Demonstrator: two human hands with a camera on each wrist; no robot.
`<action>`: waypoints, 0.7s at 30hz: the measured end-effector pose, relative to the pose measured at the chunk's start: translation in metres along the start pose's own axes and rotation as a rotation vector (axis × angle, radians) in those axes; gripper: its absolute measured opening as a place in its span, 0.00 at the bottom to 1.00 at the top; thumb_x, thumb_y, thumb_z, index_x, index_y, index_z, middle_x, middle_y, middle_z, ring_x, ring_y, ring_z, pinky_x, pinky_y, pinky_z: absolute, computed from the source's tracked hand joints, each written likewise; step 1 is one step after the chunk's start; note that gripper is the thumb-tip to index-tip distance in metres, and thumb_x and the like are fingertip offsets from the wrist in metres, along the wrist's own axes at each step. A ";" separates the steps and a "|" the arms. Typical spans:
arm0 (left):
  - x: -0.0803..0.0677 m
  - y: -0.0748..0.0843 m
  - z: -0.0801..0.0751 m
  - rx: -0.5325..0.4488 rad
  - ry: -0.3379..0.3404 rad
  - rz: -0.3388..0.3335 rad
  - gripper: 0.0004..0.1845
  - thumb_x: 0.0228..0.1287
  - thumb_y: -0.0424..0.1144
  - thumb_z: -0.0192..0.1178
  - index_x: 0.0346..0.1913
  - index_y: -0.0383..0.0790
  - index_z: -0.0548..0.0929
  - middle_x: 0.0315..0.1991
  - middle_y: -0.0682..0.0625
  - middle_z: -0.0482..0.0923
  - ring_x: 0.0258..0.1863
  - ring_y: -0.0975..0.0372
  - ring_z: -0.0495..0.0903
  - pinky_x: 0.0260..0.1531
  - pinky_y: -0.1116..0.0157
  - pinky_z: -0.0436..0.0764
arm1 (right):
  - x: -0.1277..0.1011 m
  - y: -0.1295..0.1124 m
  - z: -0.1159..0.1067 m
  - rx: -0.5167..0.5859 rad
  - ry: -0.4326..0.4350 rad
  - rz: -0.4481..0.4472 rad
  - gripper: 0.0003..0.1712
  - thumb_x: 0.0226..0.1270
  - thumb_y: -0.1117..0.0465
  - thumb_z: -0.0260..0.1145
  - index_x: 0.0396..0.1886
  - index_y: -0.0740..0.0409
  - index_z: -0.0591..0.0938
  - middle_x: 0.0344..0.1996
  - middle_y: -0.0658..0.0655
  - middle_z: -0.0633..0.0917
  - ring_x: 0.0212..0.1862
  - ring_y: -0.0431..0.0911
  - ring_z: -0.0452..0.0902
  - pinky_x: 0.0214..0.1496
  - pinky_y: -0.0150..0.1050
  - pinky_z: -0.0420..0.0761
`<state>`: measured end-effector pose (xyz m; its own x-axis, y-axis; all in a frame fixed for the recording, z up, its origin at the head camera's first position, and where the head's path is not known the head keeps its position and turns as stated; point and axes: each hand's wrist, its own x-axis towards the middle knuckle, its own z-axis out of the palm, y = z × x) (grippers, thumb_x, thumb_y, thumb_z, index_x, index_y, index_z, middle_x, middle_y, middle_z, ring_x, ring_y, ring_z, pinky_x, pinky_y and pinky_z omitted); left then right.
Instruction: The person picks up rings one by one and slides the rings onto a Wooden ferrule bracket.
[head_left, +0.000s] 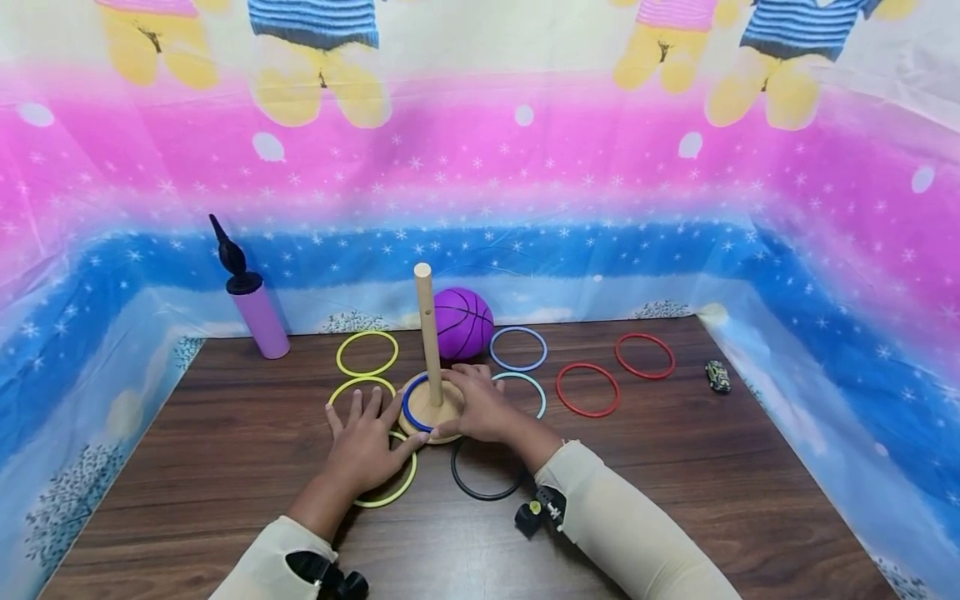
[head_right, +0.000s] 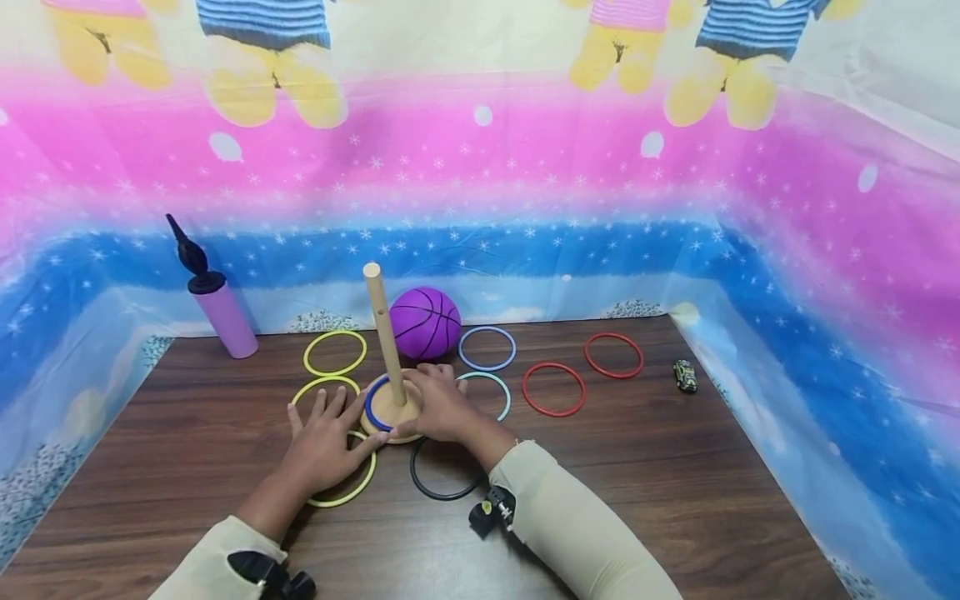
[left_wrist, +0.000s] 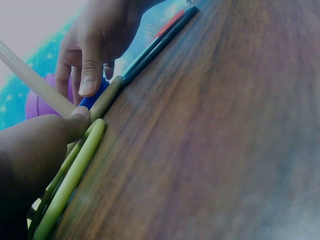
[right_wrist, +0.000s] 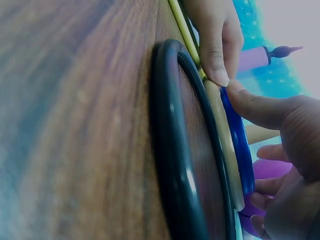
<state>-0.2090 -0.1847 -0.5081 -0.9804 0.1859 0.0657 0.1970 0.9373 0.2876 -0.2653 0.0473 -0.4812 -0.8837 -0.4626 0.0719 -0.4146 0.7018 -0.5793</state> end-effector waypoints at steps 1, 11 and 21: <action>0.000 0.000 0.000 0.001 0.000 0.000 0.49 0.76 0.74 0.55 0.88 0.49 0.63 0.86 0.29 0.56 0.86 0.27 0.46 0.75 0.16 0.35 | 0.000 0.000 -0.001 -0.001 -0.003 0.001 0.56 0.54 0.45 0.90 0.81 0.46 0.75 0.81 0.63 0.72 0.82 0.64 0.60 0.76 0.76 0.60; 0.000 -0.001 0.001 0.006 0.000 0.001 0.49 0.76 0.74 0.55 0.88 0.48 0.63 0.86 0.29 0.56 0.86 0.27 0.46 0.75 0.16 0.36 | -0.001 0.000 -0.004 -0.005 -0.031 -0.002 0.55 0.58 0.44 0.88 0.83 0.48 0.73 0.81 0.60 0.74 0.81 0.61 0.63 0.76 0.76 0.60; 0.000 0.000 0.001 0.008 0.008 0.003 0.49 0.76 0.75 0.54 0.87 0.48 0.63 0.86 0.29 0.57 0.86 0.27 0.47 0.75 0.16 0.36 | -0.001 0.001 -0.005 -0.006 -0.039 -0.012 0.54 0.60 0.45 0.87 0.83 0.47 0.73 0.81 0.59 0.74 0.80 0.60 0.64 0.75 0.74 0.61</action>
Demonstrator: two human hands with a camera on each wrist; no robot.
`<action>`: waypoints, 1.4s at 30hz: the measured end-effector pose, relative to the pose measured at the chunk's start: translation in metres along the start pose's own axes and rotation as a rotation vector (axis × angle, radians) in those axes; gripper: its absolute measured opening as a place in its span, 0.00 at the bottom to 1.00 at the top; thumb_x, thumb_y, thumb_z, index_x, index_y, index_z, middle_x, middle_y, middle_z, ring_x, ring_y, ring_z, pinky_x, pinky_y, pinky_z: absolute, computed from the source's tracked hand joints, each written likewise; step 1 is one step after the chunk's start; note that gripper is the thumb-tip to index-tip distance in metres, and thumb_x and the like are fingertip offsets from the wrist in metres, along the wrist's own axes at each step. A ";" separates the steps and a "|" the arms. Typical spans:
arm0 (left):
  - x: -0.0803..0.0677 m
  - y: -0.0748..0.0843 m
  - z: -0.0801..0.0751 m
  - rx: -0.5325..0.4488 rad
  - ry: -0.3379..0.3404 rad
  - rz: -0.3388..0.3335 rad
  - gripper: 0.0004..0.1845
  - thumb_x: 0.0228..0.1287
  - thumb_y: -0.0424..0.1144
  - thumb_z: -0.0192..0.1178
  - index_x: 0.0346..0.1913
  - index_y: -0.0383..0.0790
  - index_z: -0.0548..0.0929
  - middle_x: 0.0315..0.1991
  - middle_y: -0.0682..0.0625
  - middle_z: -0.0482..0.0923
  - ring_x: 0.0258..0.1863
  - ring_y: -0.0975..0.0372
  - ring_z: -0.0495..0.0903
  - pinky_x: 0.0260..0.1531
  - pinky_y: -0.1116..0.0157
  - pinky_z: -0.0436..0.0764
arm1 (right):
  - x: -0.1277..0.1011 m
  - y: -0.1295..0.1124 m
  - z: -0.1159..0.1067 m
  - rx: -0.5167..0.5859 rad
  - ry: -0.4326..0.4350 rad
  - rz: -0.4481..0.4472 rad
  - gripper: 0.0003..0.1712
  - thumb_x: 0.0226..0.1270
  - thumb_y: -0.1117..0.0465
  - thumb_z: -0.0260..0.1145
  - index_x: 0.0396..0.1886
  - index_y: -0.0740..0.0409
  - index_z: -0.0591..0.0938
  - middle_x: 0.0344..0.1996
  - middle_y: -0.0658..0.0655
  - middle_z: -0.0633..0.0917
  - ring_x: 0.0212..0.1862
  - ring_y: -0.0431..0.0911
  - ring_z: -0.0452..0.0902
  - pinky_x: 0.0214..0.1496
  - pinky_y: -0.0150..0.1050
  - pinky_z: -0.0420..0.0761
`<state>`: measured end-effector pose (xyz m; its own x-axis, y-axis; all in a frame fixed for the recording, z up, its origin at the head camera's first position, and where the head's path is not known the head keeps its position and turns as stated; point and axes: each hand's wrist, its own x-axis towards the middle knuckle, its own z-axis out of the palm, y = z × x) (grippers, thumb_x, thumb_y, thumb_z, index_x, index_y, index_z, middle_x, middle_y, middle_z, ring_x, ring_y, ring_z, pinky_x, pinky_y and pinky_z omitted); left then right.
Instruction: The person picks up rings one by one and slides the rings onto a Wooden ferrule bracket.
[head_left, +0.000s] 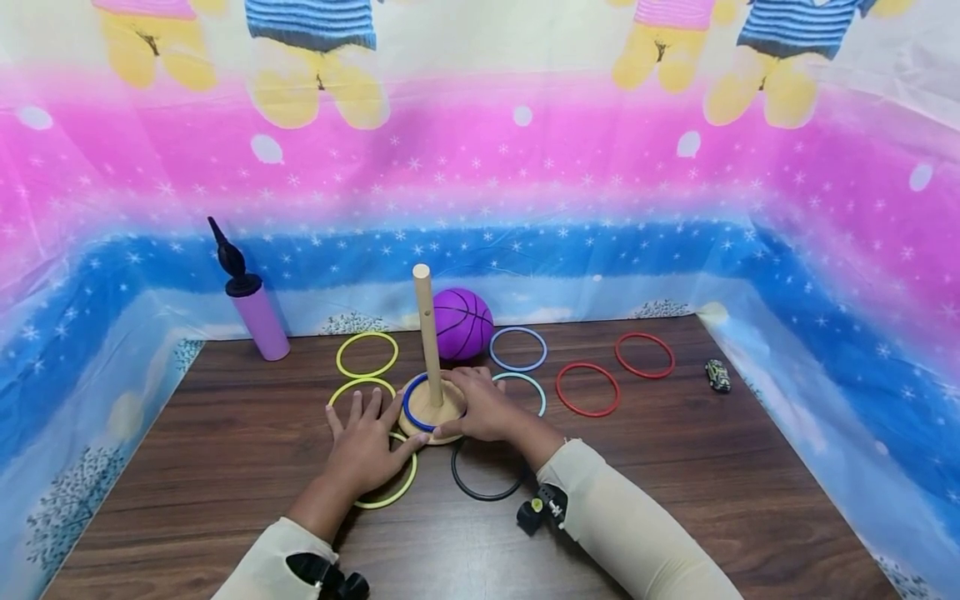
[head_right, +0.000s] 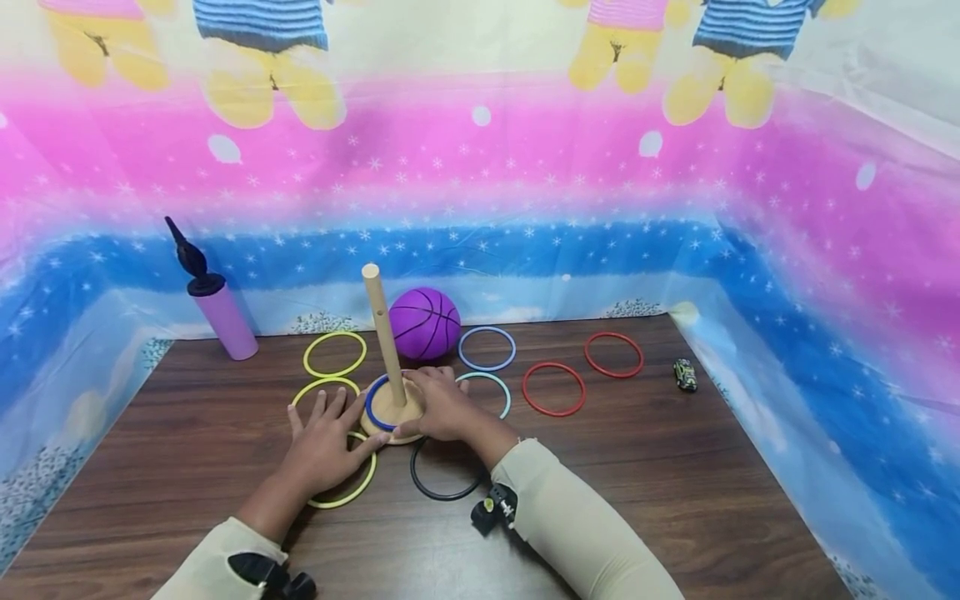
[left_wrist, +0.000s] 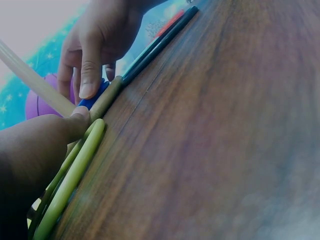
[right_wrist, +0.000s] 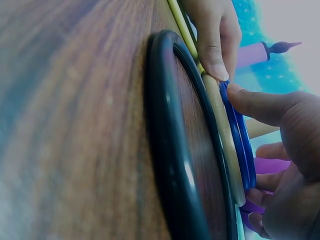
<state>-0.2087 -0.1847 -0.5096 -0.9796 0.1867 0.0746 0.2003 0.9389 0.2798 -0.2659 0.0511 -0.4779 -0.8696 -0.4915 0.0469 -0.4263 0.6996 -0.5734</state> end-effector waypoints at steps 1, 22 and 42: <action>0.000 0.000 0.000 -0.001 -0.001 -0.001 0.49 0.76 0.75 0.54 0.87 0.48 0.63 0.86 0.29 0.57 0.86 0.27 0.47 0.75 0.16 0.36 | 0.000 0.000 0.000 0.001 -0.003 -0.001 0.54 0.60 0.45 0.87 0.83 0.46 0.73 0.81 0.59 0.73 0.80 0.60 0.64 0.76 0.75 0.61; 0.001 0.001 -0.001 -0.012 -0.026 -0.017 0.48 0.77 0.74 0.55 0.89 0.50 0.60 0.87 0.29 0.54 0.87 0.27 0.45 0.76 0.17 0.33 | -0.021 0.010 -0.015 -0.035 -0.007 -0.010 0.53 0.63 0.42 0.84 0.84 0.49 0.72 0.84 0.63 0.68 0.84 0.64 0.59 0.75 0.75 0.61; -0.001 0.000 0.000 -0.021 -0.011 -0.020 0.49 0.76 0.74 0.56 0.88 0.50 0.61 0.87 0.29 0.54 0.87 0.27 0.44 0.76 0.17 0.34 | -0.046 0.058 -0.042 0.029 0.129 -0.004 0.45 0.68 0.48 0.82 0.80 0.57 0.76 0.82 0.66 0.71 0.83 0.66 0.60 0.73 0.81 0.58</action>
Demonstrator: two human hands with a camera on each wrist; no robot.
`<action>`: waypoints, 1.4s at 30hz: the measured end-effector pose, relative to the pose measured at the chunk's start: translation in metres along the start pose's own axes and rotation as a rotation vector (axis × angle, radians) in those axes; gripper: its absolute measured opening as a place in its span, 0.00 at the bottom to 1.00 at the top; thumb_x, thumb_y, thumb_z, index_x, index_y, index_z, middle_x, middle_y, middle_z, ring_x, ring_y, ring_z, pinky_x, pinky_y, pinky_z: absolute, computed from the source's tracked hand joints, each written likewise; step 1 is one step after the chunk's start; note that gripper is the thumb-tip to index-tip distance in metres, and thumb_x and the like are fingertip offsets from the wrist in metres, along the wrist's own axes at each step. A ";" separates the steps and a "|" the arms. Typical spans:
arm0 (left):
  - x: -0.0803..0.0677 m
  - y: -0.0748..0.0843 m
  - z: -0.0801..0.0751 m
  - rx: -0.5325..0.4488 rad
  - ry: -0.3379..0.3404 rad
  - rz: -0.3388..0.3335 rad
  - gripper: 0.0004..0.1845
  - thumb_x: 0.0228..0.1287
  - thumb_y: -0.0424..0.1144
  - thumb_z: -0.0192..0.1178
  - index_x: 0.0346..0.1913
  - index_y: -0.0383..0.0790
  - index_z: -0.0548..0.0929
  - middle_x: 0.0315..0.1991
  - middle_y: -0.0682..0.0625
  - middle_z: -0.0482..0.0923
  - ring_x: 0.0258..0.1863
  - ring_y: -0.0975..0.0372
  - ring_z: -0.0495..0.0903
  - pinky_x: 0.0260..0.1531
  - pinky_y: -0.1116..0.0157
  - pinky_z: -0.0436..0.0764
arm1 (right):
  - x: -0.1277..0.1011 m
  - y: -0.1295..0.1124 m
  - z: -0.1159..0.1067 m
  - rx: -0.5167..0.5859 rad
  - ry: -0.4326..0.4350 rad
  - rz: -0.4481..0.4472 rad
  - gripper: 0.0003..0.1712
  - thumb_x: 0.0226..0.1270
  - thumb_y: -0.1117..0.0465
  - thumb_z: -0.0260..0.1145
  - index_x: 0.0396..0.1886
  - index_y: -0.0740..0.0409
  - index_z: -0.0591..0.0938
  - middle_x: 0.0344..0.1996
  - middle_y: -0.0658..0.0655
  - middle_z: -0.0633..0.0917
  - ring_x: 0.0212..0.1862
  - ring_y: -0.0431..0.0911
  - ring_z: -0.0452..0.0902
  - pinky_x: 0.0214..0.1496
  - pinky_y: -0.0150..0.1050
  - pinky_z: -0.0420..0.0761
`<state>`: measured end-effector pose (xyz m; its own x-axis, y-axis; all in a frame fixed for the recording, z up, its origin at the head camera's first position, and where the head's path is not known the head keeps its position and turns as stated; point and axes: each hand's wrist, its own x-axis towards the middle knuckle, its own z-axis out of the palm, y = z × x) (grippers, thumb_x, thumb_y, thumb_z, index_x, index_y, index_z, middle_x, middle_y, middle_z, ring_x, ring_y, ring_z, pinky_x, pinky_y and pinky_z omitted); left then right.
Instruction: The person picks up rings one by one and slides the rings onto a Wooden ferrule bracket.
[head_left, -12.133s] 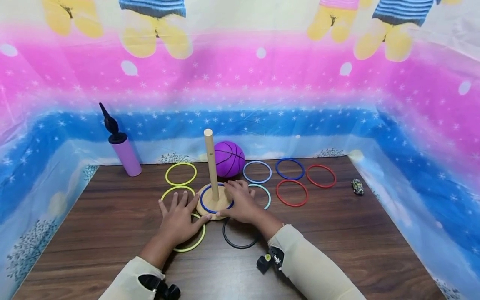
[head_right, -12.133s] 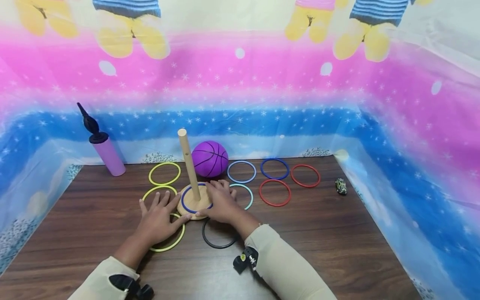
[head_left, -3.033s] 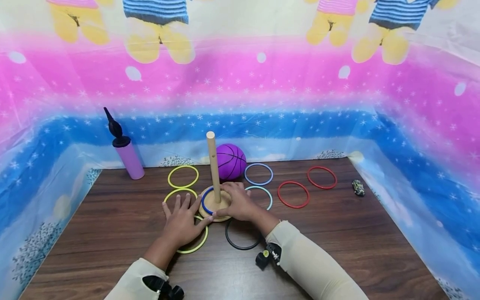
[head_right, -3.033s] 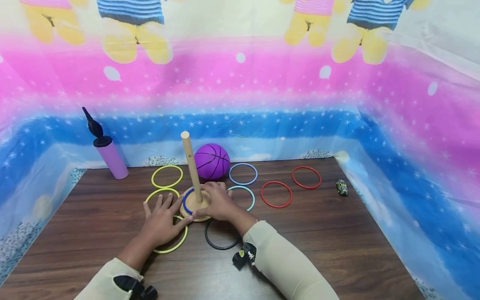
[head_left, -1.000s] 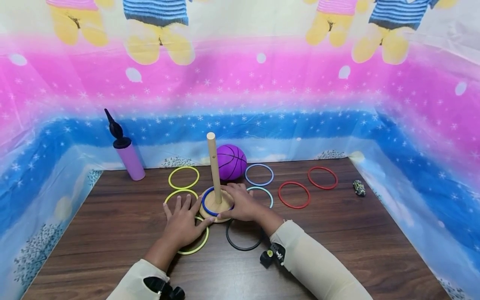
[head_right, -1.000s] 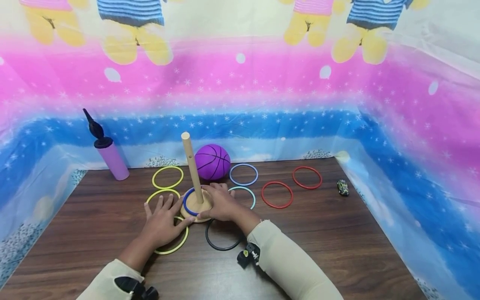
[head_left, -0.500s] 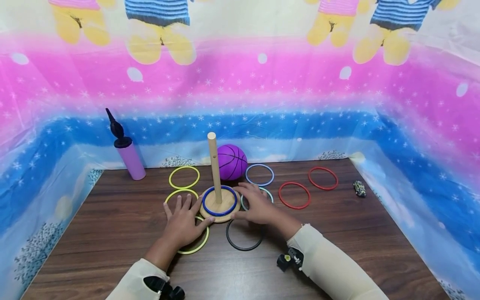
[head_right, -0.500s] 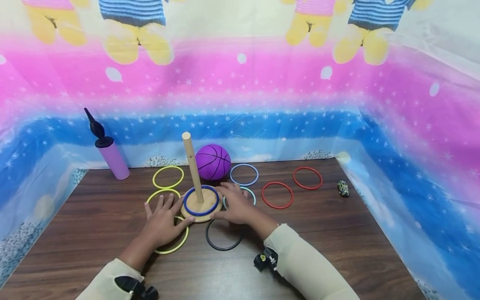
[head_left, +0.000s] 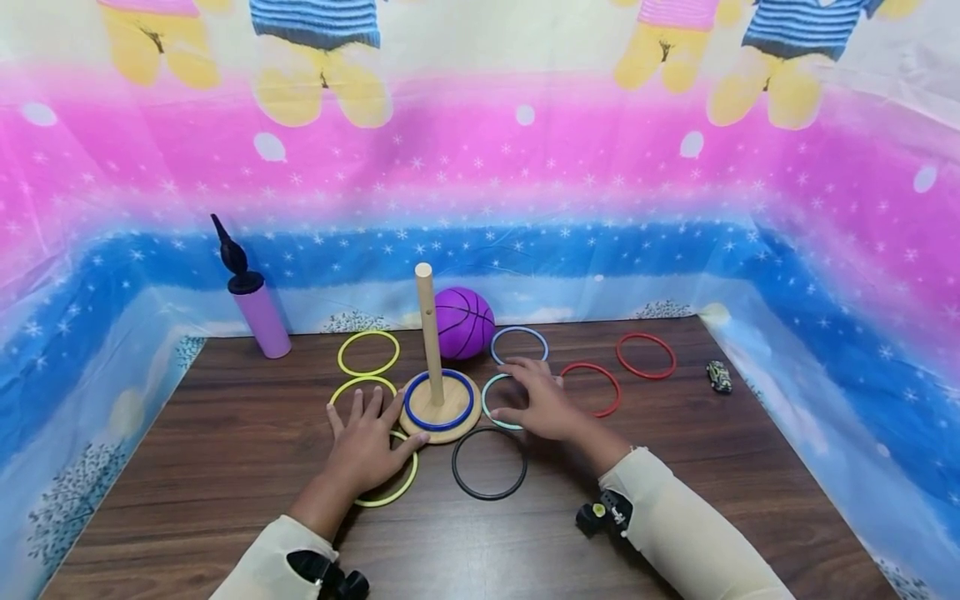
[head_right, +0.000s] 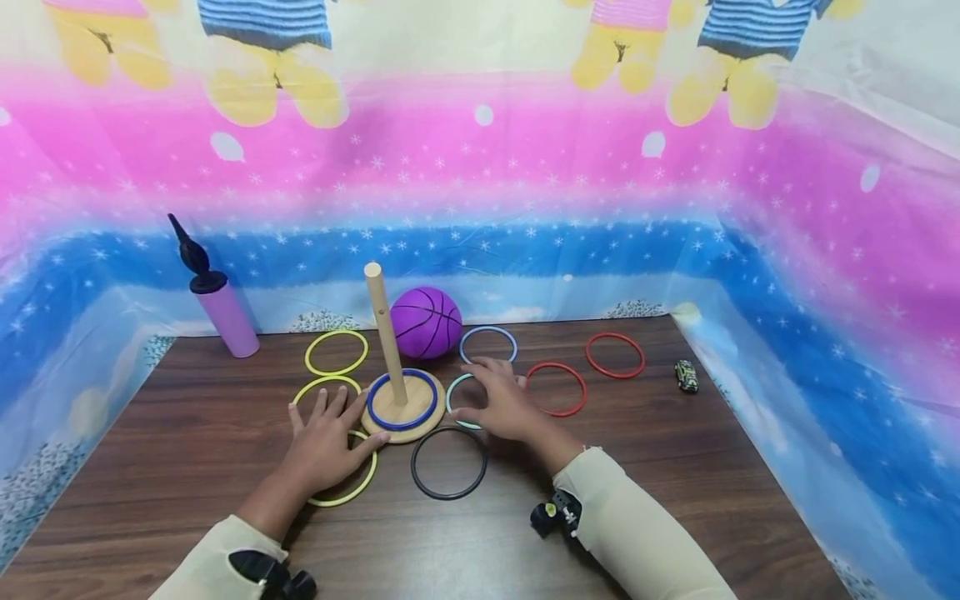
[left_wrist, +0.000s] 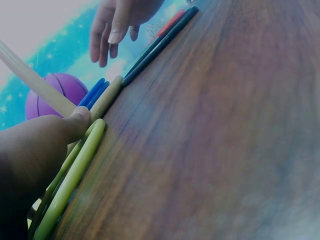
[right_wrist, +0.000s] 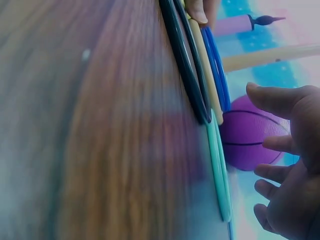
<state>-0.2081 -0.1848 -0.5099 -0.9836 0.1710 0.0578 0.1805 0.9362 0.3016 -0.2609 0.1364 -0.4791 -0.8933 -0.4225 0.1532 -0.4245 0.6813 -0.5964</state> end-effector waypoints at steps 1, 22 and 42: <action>0.000 0.000 0.000 0.000 -0.002 0.000 0.49 0.76 0.74 0.56 0.88 0.50 0.61 0.87 0.29 0.54 0.87 0.27 0.44 0.76 0.17 0.34 | -0.001 0.001 -0.001 0.006 0.003 0.002 0.45 0.68 0.49 0.82 0.79 0.57 0.76 0.82 0.66 0.71 0.83 0.66 0.60 0.73 0.81 0.57; 0.001 0.001 -0.001 0.017 -0.002 -0.001 0.49 0.76 0.73 0.57 0.88 0.48 0.62 0.87 0.29 0.55 0.87 0.27 0.46 0.76 0.17 0.36 | -0.004 0.036 -0.015 -0.048 0.018 0.103 0.45 0.63 0.45 0.85 0.77 0.53 0.80 0.79 0.60 0.76 0.81 0.63 0.61 0.71 0.72 0.62; 0.001 0.001 0.000 0.011 0.004 0.001 0.49 0.75 0.75 0.56 0.88 0.49 0.62 0.87 0.29 0.55 0.87 0.27 0.45 0.76 0.17 0.35 | -0.010 0.041 -0.015 -0.089 -0.050 0.107 0.47 0.54 0.40 0.89 0.73 0.47 0.84 0.77 0.59 0.78 0.80 0.62 0.60 0.71 0.69 0.58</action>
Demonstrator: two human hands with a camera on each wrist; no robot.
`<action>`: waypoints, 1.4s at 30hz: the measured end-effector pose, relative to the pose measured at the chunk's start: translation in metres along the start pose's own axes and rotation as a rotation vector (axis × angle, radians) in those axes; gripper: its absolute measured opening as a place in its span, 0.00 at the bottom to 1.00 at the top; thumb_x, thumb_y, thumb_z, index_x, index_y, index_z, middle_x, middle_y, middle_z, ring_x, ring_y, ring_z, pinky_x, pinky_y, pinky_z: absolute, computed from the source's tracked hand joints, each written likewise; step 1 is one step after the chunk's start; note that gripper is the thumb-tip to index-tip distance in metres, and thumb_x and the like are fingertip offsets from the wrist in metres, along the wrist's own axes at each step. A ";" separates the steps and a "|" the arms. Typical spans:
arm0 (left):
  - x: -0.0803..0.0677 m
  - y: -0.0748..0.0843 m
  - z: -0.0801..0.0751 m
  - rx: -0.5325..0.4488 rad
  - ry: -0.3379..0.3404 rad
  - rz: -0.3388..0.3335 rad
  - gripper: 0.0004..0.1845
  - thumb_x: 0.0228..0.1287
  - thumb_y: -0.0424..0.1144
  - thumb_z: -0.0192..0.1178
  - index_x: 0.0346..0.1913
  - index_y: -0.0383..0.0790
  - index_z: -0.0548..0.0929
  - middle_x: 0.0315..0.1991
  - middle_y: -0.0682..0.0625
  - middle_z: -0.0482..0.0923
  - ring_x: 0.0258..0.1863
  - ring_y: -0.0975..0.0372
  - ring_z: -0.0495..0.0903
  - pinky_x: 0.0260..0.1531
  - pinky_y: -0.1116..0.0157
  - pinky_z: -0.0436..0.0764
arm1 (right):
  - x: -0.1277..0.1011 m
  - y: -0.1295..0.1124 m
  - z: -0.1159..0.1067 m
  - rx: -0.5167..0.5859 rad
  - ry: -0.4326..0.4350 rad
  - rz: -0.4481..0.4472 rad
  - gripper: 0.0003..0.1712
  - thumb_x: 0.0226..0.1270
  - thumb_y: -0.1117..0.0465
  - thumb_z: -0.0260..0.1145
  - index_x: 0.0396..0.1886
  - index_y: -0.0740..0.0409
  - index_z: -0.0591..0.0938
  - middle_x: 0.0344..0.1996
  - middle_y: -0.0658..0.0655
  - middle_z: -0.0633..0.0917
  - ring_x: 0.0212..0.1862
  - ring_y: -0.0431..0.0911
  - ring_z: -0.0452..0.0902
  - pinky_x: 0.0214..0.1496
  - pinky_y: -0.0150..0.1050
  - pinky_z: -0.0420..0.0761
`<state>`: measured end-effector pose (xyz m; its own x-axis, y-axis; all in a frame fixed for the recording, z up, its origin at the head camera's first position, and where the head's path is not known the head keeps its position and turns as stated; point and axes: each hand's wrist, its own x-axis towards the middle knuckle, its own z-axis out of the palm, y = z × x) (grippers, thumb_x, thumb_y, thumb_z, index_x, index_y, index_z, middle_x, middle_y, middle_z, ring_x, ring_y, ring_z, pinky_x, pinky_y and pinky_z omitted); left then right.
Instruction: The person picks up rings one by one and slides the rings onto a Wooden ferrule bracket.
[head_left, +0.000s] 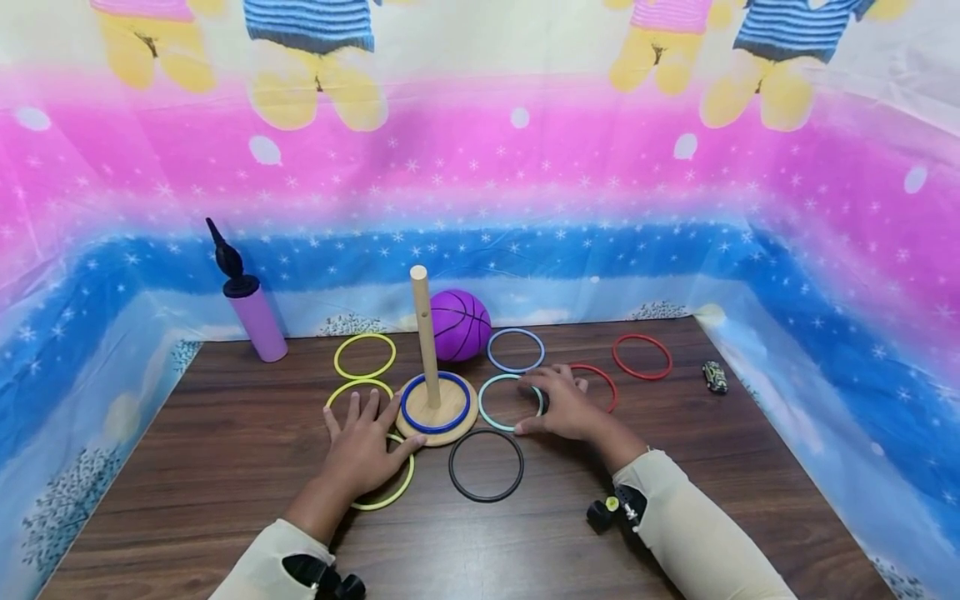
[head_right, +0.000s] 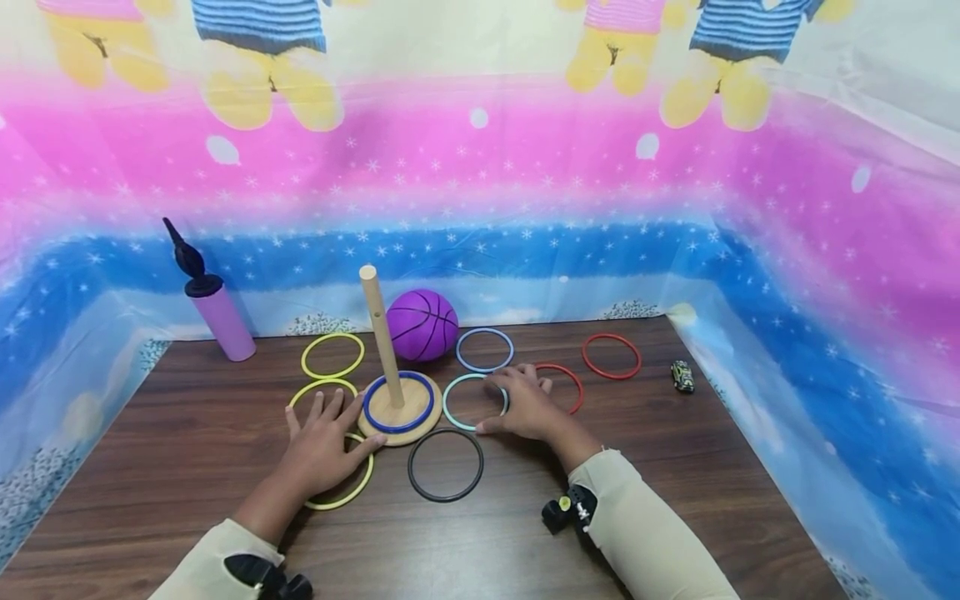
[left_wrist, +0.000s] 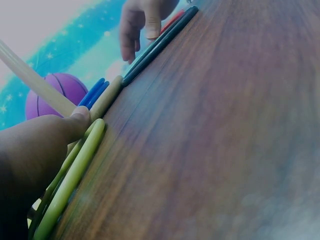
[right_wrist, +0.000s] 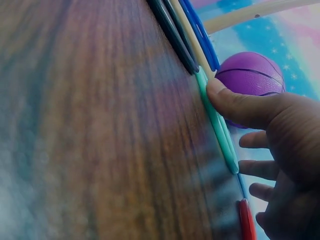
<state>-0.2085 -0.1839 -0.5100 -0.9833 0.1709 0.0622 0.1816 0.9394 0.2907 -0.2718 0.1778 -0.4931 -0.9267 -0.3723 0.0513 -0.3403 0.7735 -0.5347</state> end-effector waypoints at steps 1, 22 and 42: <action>0.000 0.000 0.000 -0.001 -0.002 -0.001 0.50 0.75 0.75 0.55 0.88 0.49 0.62 0.87 0.29 0.55 0.87 0.27 0.45 0.76 0.17 0.35 | 0.000 0.000 0.000 -0.004 -0.005 -0.001 0.46 0.54 0.40 0.89 0.73 0.46 0.85 0.78 0.59 0.78 0.79 0.61 0.61 0.70 0.68 0.58; 0.001 0.000 -0.001 -0.011 -0.010 -0.001 0.50 0.76 0.74 0.56 0.88 0.49 0.61 0.87 0.30 0.54 0.87 0.28 0.44 0.76 0.17 0.33 | 0.000 -0.001 -0.002 -0.111 0.001 -0.041 0.42 0.56 0.37 0.87 0.69 0.47 0.88 0.75 0.57 0.81 0.73 0.54 0.70 0.63 0.57 0.60; 0.000 0.000 -0.001 -0.018 -0.023 0.001 0.49 0.76 0.74 0.55 0.89 0.50 0.60 0.87 0.29 0.54 0.87 0.27 0.44 0.75 0.17 0.34 | -0.005 0.002 -0.015 -0.066 0.176 -0.213 0.40 0.57 0.39 0.87 0.63 0.59 0.91 0.68 0.58 0.86 0.72 0.57 0.78 0.68 0.63 0.66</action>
<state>-0.2087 -0.1845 -0.5089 -0.9831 0.1783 0.0407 0.1821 0.9338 0.3080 -0.2703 0.1893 -0.4816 -0.8447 -0.4393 0.3057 -0.5345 0.7213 -0.4405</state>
